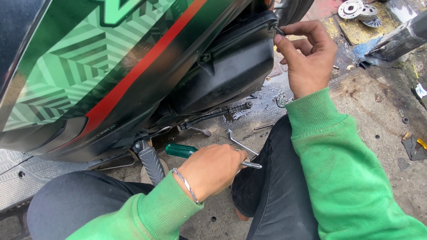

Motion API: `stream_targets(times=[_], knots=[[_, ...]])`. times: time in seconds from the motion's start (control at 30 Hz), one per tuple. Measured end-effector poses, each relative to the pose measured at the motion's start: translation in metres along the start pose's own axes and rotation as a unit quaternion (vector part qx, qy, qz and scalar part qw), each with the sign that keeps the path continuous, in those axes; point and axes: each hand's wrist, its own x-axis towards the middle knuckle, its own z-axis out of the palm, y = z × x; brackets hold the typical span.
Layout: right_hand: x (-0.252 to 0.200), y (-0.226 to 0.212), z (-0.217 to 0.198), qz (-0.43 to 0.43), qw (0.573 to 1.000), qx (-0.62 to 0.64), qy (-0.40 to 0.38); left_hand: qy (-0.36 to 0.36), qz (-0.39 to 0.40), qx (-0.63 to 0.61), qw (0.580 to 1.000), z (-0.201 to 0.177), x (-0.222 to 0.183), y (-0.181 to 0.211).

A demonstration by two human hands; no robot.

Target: Using a screwdriver to remove screws from a motorcycle's plastic housing during maintenance.

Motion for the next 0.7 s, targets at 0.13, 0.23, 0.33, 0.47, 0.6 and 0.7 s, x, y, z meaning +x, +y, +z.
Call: stream_targets(times=[0.13,0.23,0.33,0.47,0.6,0.7], knots=[[0.0001,0.0018,0.0014,-0.003,1.000,-0.001,0.000,-0.007,-0.006,0.003,1.000,0.0001,-0.0012,-0.0002],[0.0009,0.0017,0.0030,-0.010,1.000,-0.011,0.000,0.006,0.003,0.003,1.000,0.0019,-0.0019,-0.0024],[0.0011,0.0041,0.0031,-0.013,1.000,-0.009,-0.001,0.000,0.002,0.006,1.000,0.0002,-0.0022,-0.0018],[0.0009,0.0056,0.0036,-0.015,1.000,-0.003,-0.001,-0.017,-0.010,0.007,1.000,-0.0007,-0.0024,-0.0013],[0.0008,0.0057,0.0043,-0.016,1.000,0.002,-0.004,-0.019,-0.016,0.007,1.000,-0.0004,-0.0030,-0.0015],[0.0013,0.0060,0.0060,-0.014,1.000,0.004,0.001,-0.015,-0.018,-0.001,1.000,0.0006,-0.0029,-0.0020]])
